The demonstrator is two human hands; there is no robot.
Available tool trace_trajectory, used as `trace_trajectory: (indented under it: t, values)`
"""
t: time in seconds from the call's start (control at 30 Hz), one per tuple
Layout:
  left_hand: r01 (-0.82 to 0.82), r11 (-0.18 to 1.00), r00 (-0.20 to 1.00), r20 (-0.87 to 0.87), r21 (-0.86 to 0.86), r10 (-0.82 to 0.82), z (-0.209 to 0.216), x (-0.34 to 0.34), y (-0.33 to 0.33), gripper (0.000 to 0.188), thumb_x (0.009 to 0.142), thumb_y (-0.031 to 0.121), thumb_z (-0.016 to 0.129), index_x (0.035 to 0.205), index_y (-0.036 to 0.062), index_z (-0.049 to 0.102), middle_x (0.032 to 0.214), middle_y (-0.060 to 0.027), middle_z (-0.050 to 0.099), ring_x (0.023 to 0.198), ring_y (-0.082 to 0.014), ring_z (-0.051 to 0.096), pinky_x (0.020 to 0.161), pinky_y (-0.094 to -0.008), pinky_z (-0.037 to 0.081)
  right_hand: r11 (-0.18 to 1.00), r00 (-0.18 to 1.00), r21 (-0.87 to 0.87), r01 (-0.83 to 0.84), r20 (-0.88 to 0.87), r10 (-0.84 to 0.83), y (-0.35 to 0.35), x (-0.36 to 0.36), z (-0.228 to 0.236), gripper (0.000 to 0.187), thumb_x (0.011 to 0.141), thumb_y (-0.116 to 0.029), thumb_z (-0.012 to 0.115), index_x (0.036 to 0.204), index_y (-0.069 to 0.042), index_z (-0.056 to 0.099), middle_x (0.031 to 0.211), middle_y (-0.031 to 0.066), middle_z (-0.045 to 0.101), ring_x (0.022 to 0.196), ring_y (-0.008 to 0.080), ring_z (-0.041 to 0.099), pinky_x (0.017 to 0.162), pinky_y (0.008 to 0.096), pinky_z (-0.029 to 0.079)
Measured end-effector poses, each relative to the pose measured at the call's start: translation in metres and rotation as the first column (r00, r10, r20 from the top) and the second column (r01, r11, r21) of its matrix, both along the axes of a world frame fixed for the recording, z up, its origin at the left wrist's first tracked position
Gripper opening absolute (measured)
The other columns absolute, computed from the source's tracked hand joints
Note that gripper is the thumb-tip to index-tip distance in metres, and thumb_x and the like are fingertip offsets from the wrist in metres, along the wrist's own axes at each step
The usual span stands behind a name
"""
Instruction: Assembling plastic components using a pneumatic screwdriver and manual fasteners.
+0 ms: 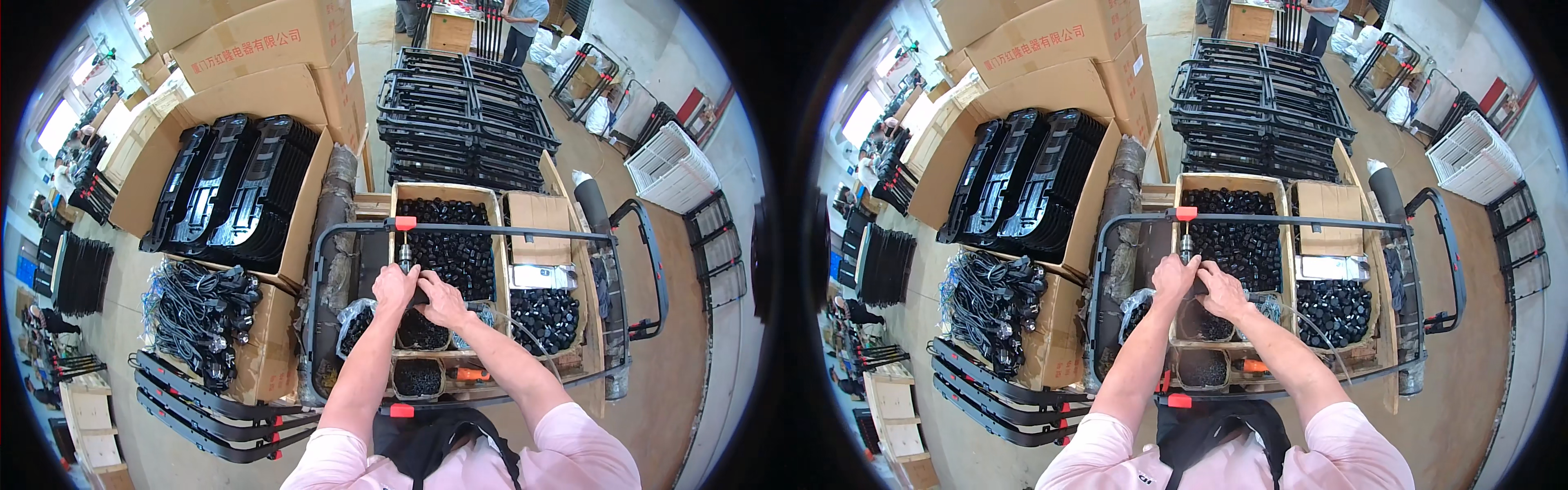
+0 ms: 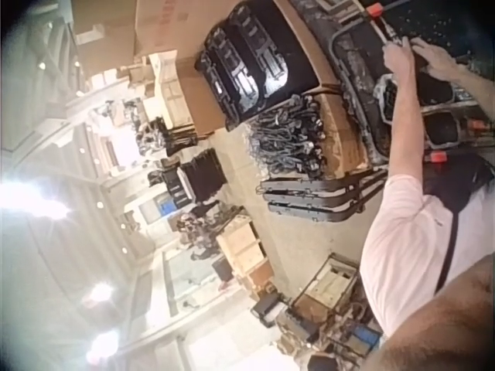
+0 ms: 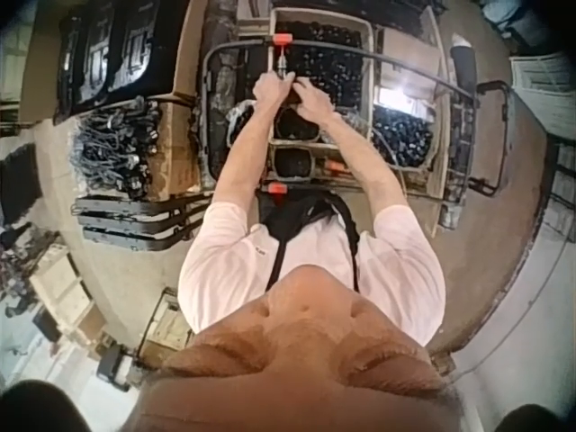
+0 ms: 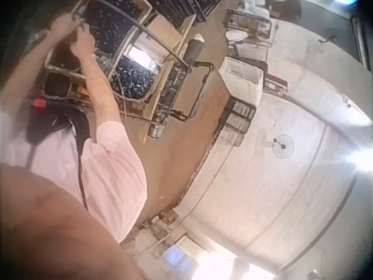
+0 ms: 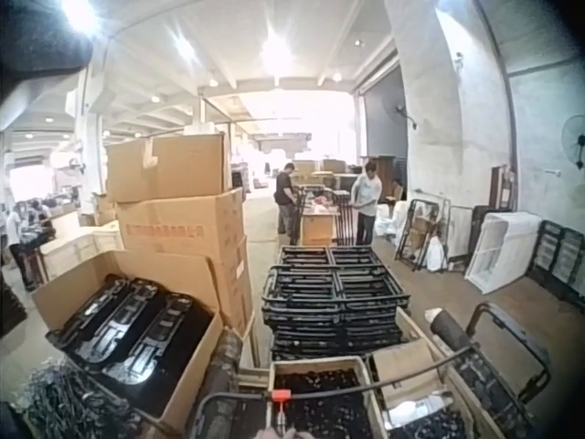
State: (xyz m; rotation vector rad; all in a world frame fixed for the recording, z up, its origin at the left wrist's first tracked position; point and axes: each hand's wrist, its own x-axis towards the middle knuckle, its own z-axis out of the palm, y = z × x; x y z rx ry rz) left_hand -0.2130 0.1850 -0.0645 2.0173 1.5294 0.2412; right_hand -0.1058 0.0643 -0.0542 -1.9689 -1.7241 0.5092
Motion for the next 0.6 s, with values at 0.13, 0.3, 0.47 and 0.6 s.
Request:
trace_trajectory:
  t: [0.13,0.3,0.47,0.6]
  values:
    - [-0.014,0.997,1.0,0.011,0.071,0.014,-0.003,-0.003,-0.007,0.064,0.09,0.059,0.072,0.102,-0.0039,0.077,0.106,-0.0279,0.076,0.102,-0.0468,0.074,0.09,-0.0543,0.058,0.999,1.0,0.032,0.004,0.019,-0.005,-0.006,-0.004,-0.001,0.061,0.078,-0.015,0.085,0.133,-0.006,0.059,0.142,0.014,0.056,0.119,0.0392,0.066,0.097,0.0495,0.057]
    - [0.009,1.0,1.0,-0.01,0.025,-0.009,0.008,-0.015,-0.025,0.065,0.09,0.059,0.073,0.102,-0.005,0.076,0.109,-0.0296,0.075,0.107,-0.0461,0.072,0.093,-0.0534,0.057,0.995,1.0,0.096,0.013,0.023,-0.015,-0.028,-0.015,0.0,0.061,0.078,-0.016,0.085,0.133,-0.007,0.059,0.141,0.017,0.056,0.117,0.0405,0.066,0.096,0.0503,0.058]
    - [-0.032,0.999,0.983,0.178,-0.039,0.038,0.041,-0.049,-0.099,0.068,0.093,0.058,0.071,0.112,-0.0066,0.073,0.113,-0.0296,0.074,0.108,-0.043,0.073,0.094,-0.048,0.056,0.998,0.999,0.063,0.025,0.019,-0.026,-0.105,-0.037,0.041,0.062,0.079,-0.017,0.082,0.135,-0.004,0.058,0.133,0.0211,0.057,0.109,0.0427,0.068,0.092,0.0516,0.058]
    - [-0.077,0.947,0.841,0.489,-0.312,0.23,0.07,-0.09,-0.204,0.063,0.097,0.055,0.07,0.113,-0.0058,0.068,0.1,-0.0245,0.074,0.096,-0.0307,0.073,0.087,-0.0433,0.055,0.989,0.999,0.143,-0.039,0.005,0.039,-0.199,-0.073,0.086,0.063,0.078,-0.018,0.082,0.134,-0.003,0.056,0.129,0.0207,0.058,0.106,0.0415,0.069,0.091,0.0512,0.057]
